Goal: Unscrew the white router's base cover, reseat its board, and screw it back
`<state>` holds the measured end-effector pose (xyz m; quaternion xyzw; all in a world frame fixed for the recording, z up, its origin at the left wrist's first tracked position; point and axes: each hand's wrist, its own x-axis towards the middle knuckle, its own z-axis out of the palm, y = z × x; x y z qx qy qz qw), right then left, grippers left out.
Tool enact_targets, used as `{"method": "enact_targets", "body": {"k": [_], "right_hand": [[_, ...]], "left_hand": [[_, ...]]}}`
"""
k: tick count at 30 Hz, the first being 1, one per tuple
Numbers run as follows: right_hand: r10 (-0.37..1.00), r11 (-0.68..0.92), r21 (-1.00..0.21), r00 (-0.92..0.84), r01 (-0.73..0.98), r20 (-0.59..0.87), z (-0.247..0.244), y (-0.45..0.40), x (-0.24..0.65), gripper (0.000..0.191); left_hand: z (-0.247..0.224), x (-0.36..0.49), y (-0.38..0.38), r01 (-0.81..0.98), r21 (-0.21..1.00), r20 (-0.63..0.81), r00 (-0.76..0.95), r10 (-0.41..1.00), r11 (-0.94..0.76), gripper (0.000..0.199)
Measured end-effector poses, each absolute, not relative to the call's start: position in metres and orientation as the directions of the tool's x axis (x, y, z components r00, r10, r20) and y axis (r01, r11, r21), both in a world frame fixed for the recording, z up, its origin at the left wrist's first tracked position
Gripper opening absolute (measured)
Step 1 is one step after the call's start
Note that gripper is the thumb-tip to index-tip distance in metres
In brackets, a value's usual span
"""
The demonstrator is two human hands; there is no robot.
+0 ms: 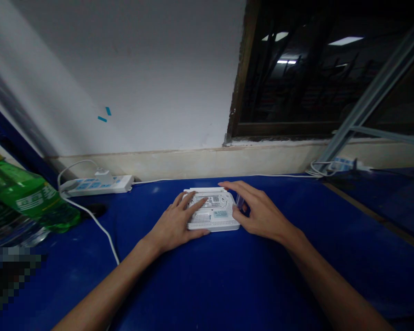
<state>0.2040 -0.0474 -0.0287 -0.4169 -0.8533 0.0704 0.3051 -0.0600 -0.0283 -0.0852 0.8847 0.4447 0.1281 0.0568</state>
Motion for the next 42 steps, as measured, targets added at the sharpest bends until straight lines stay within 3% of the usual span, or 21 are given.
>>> {"method": "enact_targets", "body": {"k": [4, 9, 15, 20, 27, 32, 38, 42], "right_hand": [[0.747, 0.64, -0.361, -0.44, 0.678, 0.498, -0.033, -0.045, 0.204, 0.045], [0.755, 0.639, -0.384, -0.446, 0.667, 0.482, -0.032, -0.047, 0.203, 0.068], [0.757, 0.622, -0.39, -0.396, 0.679, 0.519, -0.039, -0.043, 0.204, 0.052], [0.757, 0.631, -0.392, -0.421, 0.669, 0.5, -0.035, -0.045, 0.204, 0.07], [0.755, 0.628, -0.371, -0.418, 0.685, 0.506, -0.039, -0.043, 0.202, 0.054], [0.747, 0.64, -0.361, -0.438, 0.679, 0.501, -0.035, -0.048, 0.2, 0.07], [0.752, 0.619, -0.354, -0.397, 0.701, 0.526, -0.041, -0.043, 0.203, 0.053], [0.741, 0.636, -0.372, -0.402, 0.676, 0.537, -0.038, -0.044, 0.202, 0.068]], "left_hand": [[-0.085, -0.06, -0.029, 0.774, 0.212, 0.175, 0.57, 0.803, -0.596, 0.085], [-0.086, -0.06, -0.028, 0.773, 0.207, 0.183, 0.571, 0.8, -0.599, 0.087], [-0.087, -0.06, -0.027, 0.767, 0.206, 0.192, 0.578, 0.793, -0.608, 0.085], [-0.086, -0.06, -0.028, 0.768, 0.209, 0.191, 0.575, 0.795, -0.605, 0.086], [-0.086, -0.06, -0.028, 0.774, 0.197, 0.183, 0.574, 0.798, -0.601, 0.085], [-0.087, -0.061, -0.028, 0.765, 0.203, 0.192, 0.581, 0.791, -0.611, 0.085], [-0.086, -0.06, -0.029, 0.771, 0.198, 0.191, 0.575, 0.795, -0.605, 0.085], [-0.086, -0.06, -0.029, 0.775, 0.196, 0.185, 0.572, 0.799, -0.6, 0.086]]}}
